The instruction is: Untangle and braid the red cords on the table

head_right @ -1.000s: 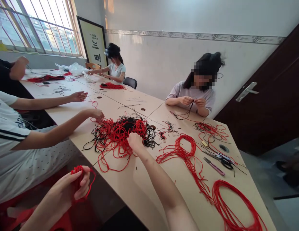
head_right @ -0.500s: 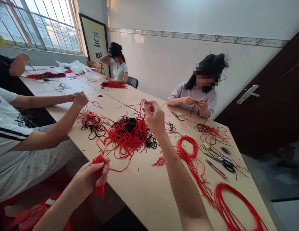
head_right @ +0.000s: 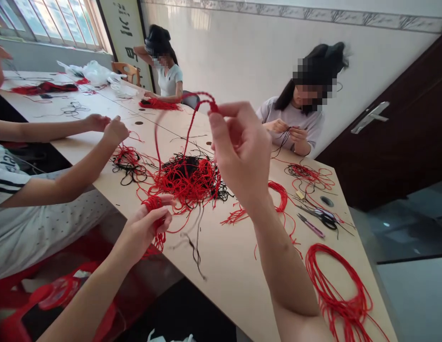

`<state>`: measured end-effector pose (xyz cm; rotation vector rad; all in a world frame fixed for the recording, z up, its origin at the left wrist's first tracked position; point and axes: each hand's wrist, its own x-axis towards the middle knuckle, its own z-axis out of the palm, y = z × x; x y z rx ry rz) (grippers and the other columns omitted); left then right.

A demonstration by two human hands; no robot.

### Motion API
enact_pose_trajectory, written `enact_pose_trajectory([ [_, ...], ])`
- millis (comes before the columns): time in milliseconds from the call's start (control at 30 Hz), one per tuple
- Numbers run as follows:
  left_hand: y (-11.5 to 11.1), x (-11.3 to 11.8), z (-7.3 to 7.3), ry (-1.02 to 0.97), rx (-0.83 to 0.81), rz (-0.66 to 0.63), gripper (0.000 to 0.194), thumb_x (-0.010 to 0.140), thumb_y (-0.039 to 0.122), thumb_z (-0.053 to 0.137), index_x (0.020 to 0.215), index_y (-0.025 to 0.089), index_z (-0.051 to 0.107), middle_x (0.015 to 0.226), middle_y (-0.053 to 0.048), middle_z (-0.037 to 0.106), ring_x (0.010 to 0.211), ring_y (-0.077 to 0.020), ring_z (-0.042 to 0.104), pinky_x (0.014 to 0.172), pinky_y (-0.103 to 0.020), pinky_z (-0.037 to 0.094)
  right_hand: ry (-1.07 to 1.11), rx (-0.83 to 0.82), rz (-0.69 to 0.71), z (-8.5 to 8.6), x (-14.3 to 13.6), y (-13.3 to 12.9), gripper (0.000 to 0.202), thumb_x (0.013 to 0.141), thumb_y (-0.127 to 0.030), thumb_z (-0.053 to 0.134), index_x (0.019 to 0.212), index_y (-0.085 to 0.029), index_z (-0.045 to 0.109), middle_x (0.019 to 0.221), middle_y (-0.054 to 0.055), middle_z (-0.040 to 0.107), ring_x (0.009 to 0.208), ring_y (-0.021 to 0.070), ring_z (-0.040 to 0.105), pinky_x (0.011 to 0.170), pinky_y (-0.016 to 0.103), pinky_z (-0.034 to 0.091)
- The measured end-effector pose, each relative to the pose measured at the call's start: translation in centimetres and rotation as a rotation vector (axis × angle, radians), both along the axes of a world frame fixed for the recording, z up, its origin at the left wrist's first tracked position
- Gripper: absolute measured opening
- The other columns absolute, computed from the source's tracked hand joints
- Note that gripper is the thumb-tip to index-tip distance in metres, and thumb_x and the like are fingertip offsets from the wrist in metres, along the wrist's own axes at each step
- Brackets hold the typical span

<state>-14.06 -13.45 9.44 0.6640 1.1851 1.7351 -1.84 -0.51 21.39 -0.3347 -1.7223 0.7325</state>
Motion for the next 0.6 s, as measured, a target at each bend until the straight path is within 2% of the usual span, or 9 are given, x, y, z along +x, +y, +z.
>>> enact_pose_trajectory([
  [100, 1.2, 1.0, -0.1, 0.085, 0.012, -0.051, 0.036, 0.079, 0.033, 0.062, 0.110, 0.016, 0.059, 0.065, 0.002, 0.046, 0.054, -0.0079, 0.035, 0.047, -0.021, 0.025, -0.067, -0.104, 0.065, -0.5, 0.8, -0.9, 0.014, 0.089, -0.036, 0.051, 0.086, -0.023, 0.054, 0.056, -0.005, 0.046, 0.041, 0.0059, 0.046, 0.037, 0.020, 0.035],
  [200, 2.2, 2.2, -0.4, 0.187, 0.032, -0.210, 0.036, 0.080, 0.038, 0.061, 0.108, 0.016, 0.062, 0.060, 0.003, 0.042, 0.053, -0.0081, 0.030, 0.048, -0.022, 0.023, -0.094, -0.176, 0.083, -1.2, 1.2, -0.8, 0.014, 0.088, -0.035, 0.052, 0.086, -0.022, 0.055, 0.054, -0.006, 0.047, 0.038, 0.0055, 0.046, 0.032, 0.018, 0.033],
  [267, 2.6, 3.0, -0.6, 0.176, 0.049, -0.289, 0.034, 0.080, 0.043, 0.059, 0.096, 0.014, 0.066, 0.060, 0.001, 0.047, 0.053, -0.0085, 0.032, 0.048, -0.022, 0.025, -0.100, -0.207, 0.068, -1.7, 1.4, -0.2, 0.015, 0.087, -0.036, 0.053, 0.086, -0.021, 0.055, 0.054, -0.006, 0.048, 0.037, 0.0054, 0.046, 0.030, 0.017, 0.031],
  [333, 2.9, 3.4, -0.9, 0.089, 0.051, -0.309, 0.034, 0.081, 0.047, 0.057, 0.085, 0.014, 0.066, 0.065, -0.002, 0.054, 0.055, -0.0089, 0.037, 0.048, -0.022, 0.027, -0.094, -0.237, 0.027, -2.2, 1.7, 0.9, 0.018, 0.086, -0.038, 0.054, 0.086, -0.021, 0.054, 0.054, -0.006, 0.048, 0.036, 0.0049, 0.044, 0.029, 0.017, 0.030],
  [433, 3.1, 3.4, -1.4, -0.013, 0.037, -0.335, 0.030, 0.080, 0.044, 0.059, 0.079, 0.015, 0.062, 0.072, -0.004, 0.059, 0.057, -0.0083, 0.040, 0.048, -0.020, 0.027, -0.089, -0.278, -0.045, -2.9, 2.4, 2.6, 0.021, 0.084, -0.040, 0.057, 0.084, -0.019, 0.054, 0.054, -0.006, 0.049, 0.035, 0.0039, 0.042, 0.029, 0.017, 0.028],
  [500, 3.2, 3.3, -1.7, 0.023, 0.034, -0.369, 0.025, 0.078, 0.039, 0.062, 0.082, 0.015, 0.060, 0.074, -0.003, 0.060, 0.056, -0.0076, 0.039, 0.048, -0.019, 0.027, -0.082, -0.304, -0.065, -3.3, 3.0, 3.5, 0.021, 0.083, -0.039, 0.057, 0.083, -0.018, 0.054, 0.055, -0.006, 0.050, 0.035, 0.0032, 0.041, 0.030, 0.016, 0.029],
  [600, 3.5, 3.3, -2.4, 0.193, 0.002, -0.380, 0.025, 0.076, 0.035, 0.065, 0.088, 0.015, 0.060, 0.078, -0.003, 0.059, 0.060, -0.0081, 0.041, 0.051, -0.019, 0.030, -0.055, -0.325, -0.061, -3.7, 3.7, 4.1, 0.020, 0.084, -0.038, 0.056, 0.084, -0.018, 0.052, 0.055, -0.006, 0.049, 0.034, 0.0029, 0.040, 0.031, 0.017, 0.029],
])
